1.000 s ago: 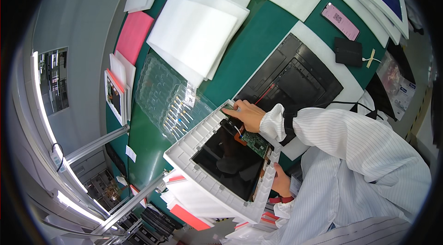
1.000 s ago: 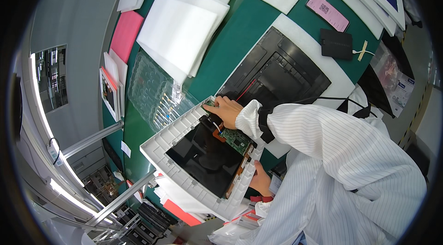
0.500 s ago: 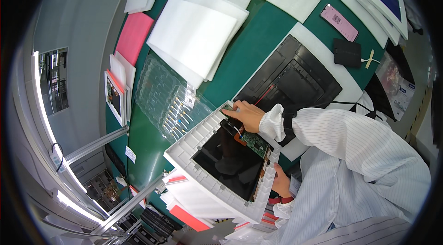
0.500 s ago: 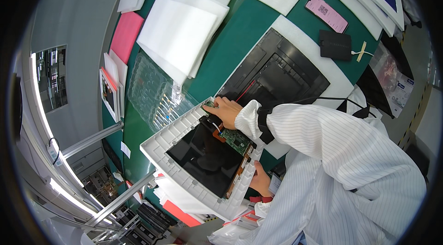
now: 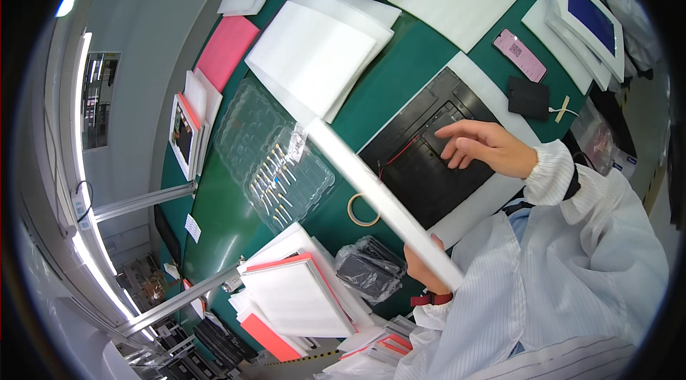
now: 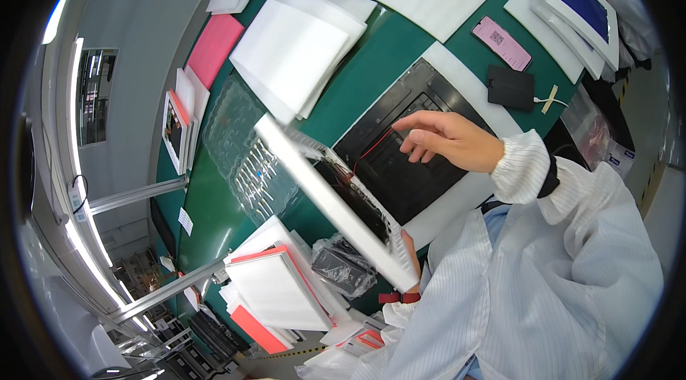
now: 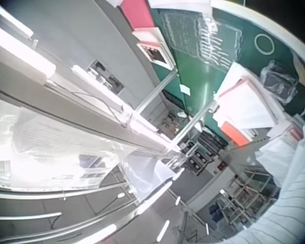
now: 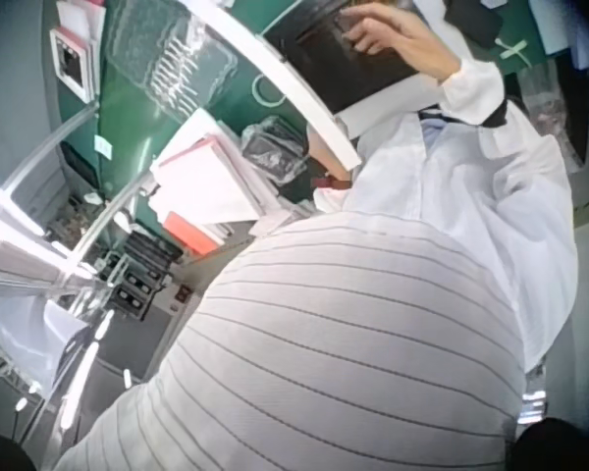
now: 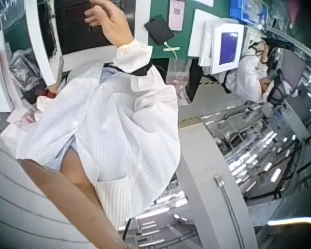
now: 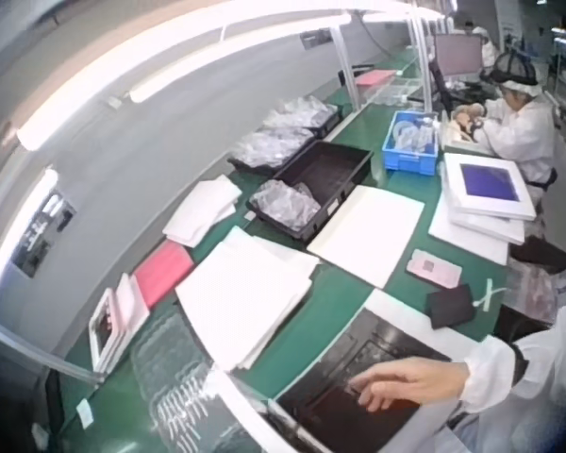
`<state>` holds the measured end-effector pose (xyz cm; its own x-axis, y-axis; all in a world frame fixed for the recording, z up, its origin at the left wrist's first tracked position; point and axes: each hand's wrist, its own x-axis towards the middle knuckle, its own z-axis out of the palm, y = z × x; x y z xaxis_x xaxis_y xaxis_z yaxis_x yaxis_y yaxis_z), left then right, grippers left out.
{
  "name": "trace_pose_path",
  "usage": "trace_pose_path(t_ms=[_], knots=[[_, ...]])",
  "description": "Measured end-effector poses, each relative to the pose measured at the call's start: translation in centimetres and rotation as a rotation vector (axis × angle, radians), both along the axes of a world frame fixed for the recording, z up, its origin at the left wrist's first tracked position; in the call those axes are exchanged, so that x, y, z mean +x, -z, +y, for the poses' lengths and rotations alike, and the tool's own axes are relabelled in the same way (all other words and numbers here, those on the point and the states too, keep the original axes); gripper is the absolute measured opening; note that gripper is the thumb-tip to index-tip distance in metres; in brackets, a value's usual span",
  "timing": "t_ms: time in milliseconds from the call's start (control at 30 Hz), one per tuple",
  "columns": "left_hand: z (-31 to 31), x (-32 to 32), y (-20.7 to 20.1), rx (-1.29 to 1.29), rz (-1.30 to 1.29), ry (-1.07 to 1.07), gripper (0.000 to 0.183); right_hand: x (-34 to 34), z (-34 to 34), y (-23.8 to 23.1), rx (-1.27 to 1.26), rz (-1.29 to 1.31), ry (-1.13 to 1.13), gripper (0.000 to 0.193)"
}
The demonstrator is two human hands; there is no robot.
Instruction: The person assembles a flat-panel electronic display by installing a circuit board and ribbon cable into a display panel, then attaching a back cover and protective film to house the components. The person uses a spudger to aid in the assembly.
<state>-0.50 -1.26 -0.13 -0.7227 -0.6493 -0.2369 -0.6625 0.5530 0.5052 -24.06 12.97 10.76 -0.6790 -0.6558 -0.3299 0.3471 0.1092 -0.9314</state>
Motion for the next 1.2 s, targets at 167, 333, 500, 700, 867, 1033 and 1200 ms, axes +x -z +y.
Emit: trace_pose_path(t_ms=[167,333,500,700,867,1033,1200], knots=[[2.2,-4.9,-4.7,0.016,0.13,0.133,0.064,0.8,2.6,-0.2,0.038,0.193,0.056,0.042],[0.6,-6.0,-2.6,-0.1,0.282,0.236,0.056,-1.5,6.2,7.5,0.308,0.049,0.3,0.032],[-4.1,-6.2,3.7,-0.162,0.312,0.0,0.052,-2.4,6.6,13.1,0.551,0.314,0.344,0.028],[-6.0,-7.2,6.4,0.35,0.211,-0.122,0.05,-2.0,6.3,13.8,0.793,0.404,0.395,0.031],[-6.5,-8.5,5.1,0.542,0.301,-0.15,0.025,-1.7,6.3,14.7,0.854,0.493,0.449,0.031],[-7.6,-9.1,5.7,0.52,0.254,-0.121,0.02,-1.7,5.3,13.2,0.878,0.358,0.446,0.031],[-8.1,-9.5,6.6,0.431,0.266,-0.104,0.021,-1.6,5.5,13.6,0.838,0.388,0.505,0.034]])
